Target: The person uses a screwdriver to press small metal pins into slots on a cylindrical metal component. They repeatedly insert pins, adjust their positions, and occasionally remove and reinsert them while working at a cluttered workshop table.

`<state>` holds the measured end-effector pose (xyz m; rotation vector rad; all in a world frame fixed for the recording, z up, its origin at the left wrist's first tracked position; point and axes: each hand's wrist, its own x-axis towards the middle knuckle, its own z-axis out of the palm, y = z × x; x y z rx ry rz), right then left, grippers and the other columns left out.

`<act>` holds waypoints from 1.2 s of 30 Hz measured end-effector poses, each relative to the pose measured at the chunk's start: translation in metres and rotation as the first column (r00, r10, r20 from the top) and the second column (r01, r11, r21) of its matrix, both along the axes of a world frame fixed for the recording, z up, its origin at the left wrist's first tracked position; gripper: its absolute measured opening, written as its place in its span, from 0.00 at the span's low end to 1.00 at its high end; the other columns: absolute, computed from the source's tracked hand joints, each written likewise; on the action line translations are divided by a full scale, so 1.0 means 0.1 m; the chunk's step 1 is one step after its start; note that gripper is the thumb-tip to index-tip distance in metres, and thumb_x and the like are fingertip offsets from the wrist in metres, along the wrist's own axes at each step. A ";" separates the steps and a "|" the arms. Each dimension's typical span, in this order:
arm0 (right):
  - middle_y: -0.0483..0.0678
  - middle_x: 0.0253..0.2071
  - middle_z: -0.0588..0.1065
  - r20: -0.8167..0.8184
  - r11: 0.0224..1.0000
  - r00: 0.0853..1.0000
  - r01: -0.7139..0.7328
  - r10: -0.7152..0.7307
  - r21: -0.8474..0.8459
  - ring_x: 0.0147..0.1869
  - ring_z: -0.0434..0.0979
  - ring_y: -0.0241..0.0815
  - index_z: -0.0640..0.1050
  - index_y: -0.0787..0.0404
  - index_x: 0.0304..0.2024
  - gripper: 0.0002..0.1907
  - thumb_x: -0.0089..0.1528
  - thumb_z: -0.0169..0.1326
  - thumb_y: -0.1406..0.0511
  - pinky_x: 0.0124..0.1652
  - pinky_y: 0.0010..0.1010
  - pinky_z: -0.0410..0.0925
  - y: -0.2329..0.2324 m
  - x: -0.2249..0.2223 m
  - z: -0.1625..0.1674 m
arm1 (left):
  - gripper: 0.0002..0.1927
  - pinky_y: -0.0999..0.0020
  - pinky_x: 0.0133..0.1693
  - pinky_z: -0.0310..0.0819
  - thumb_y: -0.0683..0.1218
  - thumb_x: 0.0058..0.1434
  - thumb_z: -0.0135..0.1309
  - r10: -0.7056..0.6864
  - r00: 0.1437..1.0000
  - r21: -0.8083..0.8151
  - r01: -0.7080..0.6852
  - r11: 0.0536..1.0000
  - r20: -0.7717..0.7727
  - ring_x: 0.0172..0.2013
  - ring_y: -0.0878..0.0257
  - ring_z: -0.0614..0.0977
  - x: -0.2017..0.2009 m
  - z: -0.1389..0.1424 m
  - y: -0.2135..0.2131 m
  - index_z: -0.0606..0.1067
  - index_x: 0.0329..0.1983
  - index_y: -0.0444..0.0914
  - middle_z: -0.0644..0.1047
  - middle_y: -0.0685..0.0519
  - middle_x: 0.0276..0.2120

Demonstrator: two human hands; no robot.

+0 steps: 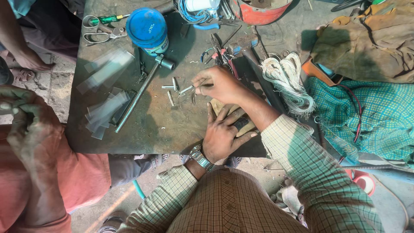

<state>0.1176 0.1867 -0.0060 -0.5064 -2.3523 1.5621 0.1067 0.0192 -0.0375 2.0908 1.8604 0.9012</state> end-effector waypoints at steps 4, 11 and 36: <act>0.51 0.42 0.82 -0.070 0.984 0.997 0.025 -0.038 -0.178 0.46 0.85 0.37 0.79 0.68 0.47 0.08 0.66 0.56 0.72 0.45 0.29 0.78 0.04 0.01 0.00 | 0.24 0.19 0.67 0.35 0.67 0.65 0.50 0.000 1.000 0.080 -0.001 0.997 0.007 0.73 0.51 0.61 0.01 0.03 -0.02 0.81 0.58 0.57 0.71 0.57 0.68; 0.51 0.43 0.81 -0.214 0.939 0.915 0.325 -0.342 -0.111 0.45 0.85 0.39 0.80 0.70 0.47 0.06 0.68 0.57 0.73 0.45 0.28 0.79 -0.11 0.73 0.60 | 0.19 0.21 0.66 0.37 0.64 0.61 0.58 0.031 0.994 0.005 -0.032 0.999 0.109 0.72 0.54 0.63 -0.09 0.19 0.09 0.82 0.52 0.56 0.73 0.60 0.65; 0.51 0.51 0.79 -0.328 0.503 0.799 0.580 -0.503 0.641 0.50 0.82 0.51 0.81 0.61 0.50 0.13 0.62 0.62 0.71 0.48 0.39 0.75 -0.90 0.81 0.24 | 0.15 0.58 0.55 0.74 0.44 0.74 0.43 0.028 0.794 0.044 -0.069 0.997 0.607 0.50 0.46 0.83 -0.71 0.26 0.52 0.79 0.54 0.35 0.82 0.41 0.49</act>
